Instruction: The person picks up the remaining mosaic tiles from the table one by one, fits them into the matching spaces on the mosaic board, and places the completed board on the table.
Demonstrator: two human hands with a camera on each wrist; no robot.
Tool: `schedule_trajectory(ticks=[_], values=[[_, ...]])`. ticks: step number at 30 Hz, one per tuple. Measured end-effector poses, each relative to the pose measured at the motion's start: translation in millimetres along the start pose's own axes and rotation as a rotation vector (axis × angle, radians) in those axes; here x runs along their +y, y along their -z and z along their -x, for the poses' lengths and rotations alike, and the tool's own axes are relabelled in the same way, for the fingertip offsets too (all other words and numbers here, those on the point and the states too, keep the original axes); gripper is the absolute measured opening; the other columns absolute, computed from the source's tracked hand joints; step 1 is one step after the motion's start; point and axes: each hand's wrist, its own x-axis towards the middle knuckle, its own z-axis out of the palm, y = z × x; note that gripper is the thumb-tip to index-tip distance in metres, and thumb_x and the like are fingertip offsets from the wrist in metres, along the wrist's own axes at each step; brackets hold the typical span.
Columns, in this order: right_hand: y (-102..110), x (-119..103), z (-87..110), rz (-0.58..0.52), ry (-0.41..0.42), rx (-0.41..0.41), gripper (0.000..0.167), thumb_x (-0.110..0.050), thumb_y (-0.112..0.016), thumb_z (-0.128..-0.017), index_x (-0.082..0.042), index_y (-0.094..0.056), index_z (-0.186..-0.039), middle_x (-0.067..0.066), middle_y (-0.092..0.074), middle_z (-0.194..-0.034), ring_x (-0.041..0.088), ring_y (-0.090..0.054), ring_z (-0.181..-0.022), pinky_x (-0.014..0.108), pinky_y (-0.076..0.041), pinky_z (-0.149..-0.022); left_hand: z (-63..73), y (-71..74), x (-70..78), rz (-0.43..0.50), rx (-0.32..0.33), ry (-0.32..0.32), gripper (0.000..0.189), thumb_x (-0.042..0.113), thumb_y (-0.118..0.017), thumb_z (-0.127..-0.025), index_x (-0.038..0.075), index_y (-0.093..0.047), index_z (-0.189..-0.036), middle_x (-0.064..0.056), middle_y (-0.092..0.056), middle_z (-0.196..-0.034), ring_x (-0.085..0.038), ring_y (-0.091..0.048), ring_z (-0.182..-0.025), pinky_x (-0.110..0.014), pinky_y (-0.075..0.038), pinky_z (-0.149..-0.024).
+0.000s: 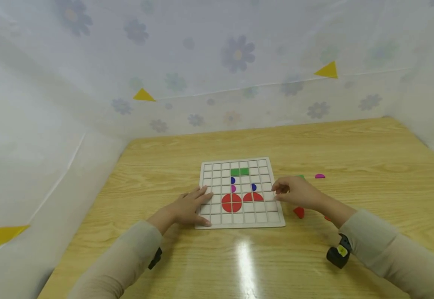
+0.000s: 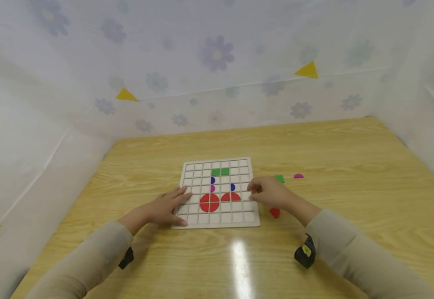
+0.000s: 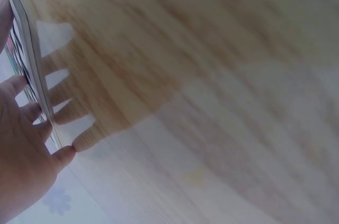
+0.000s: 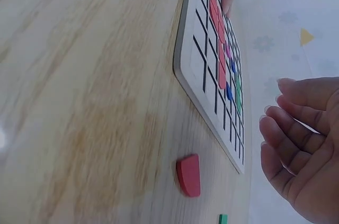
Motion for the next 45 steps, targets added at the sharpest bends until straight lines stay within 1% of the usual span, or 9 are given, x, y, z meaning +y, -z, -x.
schedule_trajectory(ticks=[7,14,18,21,24,28,31,39,45], values=[[9,5,15.6,0.045,0.010,0.012,0.015,-0.006,-0.059,-0.079,0.000,-0.059,-0.094,-0.001,-0.056,-0.080,0.014,-0.051,-0.075,0.029,-0.043,-0.064,2.7,-1.7,0.6,0.007,0.005,-0.001,0.087,0.067,-0.048,-0.068,0.026,-0.016,-0.139,0.001,-0.002,-0.144,-0.020,0.002,-0.130,-0.048,-0.010,-0.099],[15,9,30.5,0.042,0.034,0.022,0.019,-0.006,-0.060,-0.079,0.004,-0.059,-0.096,0.003,-0.058,-0.082,0.014,-0.053,-0.074,0.025,-0.045,-0.063,5.6,1.4,5.8,0.020,0.030,-0.032,0.085,0.060,-0.053,-0.071,0.021,-0.019,-0.139,-0.004,-0.006,-0.144,-0.024,-0.002,-0.129,-0.049,-0.012,-0.097],[18,11,38.7,0.017,0.020,0.020,0.021,-0.006,-0.060,-0.079,0.005,-0.058,-0.096,0.006,-0.059,-0.085,0.015,-0.053,-0.076,0.025,-0.044,-0.063,5.9,2.3,6.3,0.014,0.029,-0.033,0.085,0.060,-0.053,-0.072,0.022,-0.018,-0.139,-0.004,-0.005,-0.144,-0.023,-0.002,-0.130,-0.049,-0.012,-0.098],[20,13,45.2,0.011,-0.006,0.023,0.021,-0.007,-0.060,-0.079,0.004,-0.058,-0.097,0.005,-0.058,-0.085,0.015,-0.053,-0.077,0.025,-0.044,-0.064,5.6,2.3,6.2,0.017,0.028,-0.031,0.085,0.061,-0.052,-0.071,0.022,-0.019,-0.139,-0.004,-0.005,-0.144,-0.023,-0.002,-0.130,-0.049,-0.012,-0.098],[22,16,51.8,0.009,-0.030,0.027,0.024,-0.011,-0.061,-0.079,0.004,-0.058,-0.098,0.004,-0.058,-0.087,0.015,-0.053,-0.077,0.025,-0.044,-0.064,5.4,1.7,6.0,0.022,0.028,-0.031,0.085,0.061,-0.053,-0.071,0.021,-0.019,-0.139,-0.004,-0.005,-0.144,-0.023,-0.002,-0.129,-0.049,-0.011,-0.098],[25,21,59.9,0.021,-0.058,0.031,0.029,-0.017,-0.062,-0.080,0.002,-0.057,-0.100,0.003,-0.057,-0.089,0.015,-0.052,-0.079,0.025,-0.044,-0.065,5.7,0.8,5.6,0.019,0.031,-0.029,0.085,0.061,-0.053,-0.071,0.022,-0.019,-0.139,-0.003,-0.005,-0.144,-0.023,-0.001,-0.130,-0.049,-0.011,-0.098],[28,23,65.2,0.031,-0.079,0.034,0.028,-0.017,-0.061,-0.081,0.001,-0.057,-0.101,0.003,-0.057,-0.090,0.016,-0.052,-0.080,0.025,-0.044,-0.066,6.0,0.9,5.7,0.016,0.033,-0.027,0.085,0.060,-0.053,-0.071,0.022,-0.019,-0.139,-0.003,-0.005,-0.144,-0.023,-0.002,-0.130,-0.049,-0.011,-0.098],[33,31,75.4,0.030,-0.104,0.036,0.032,-0.019,-0.061,-0.080,0.000,-0.055,-0.104,0.004,-0.056,-0.091,0.013,-0.051,-0.080,0.024,-0.044,-0.066,6.8,2.3,7.1,0.014,0.026,-0.011,0.084,0.060,-0.054,-0.072,0.022,-0.019,-0.139,-0.003,-0.005,-0.144,-0.022,-0.001,-0.130,-0.049,-0.011,-0.098],[36,40,83.5,0.033,-0.089,0.043,0.034,-0.016,-0.063,-0.078,0.003,-0.054,-0.105,0.005,-0.055,-0.090,0.011,-0.050,-0.078,0.025,-0.043,-0.065,6.3,2.2,7.5,0.018,0.022,-0.021,0.084,0.059,-0.053,-0.072,0.022,-0.019,-0.139,-0.004,-0.005,-0.144,-0.023,-0.001,-0.130,-0.049,-0.011,-0.098]])
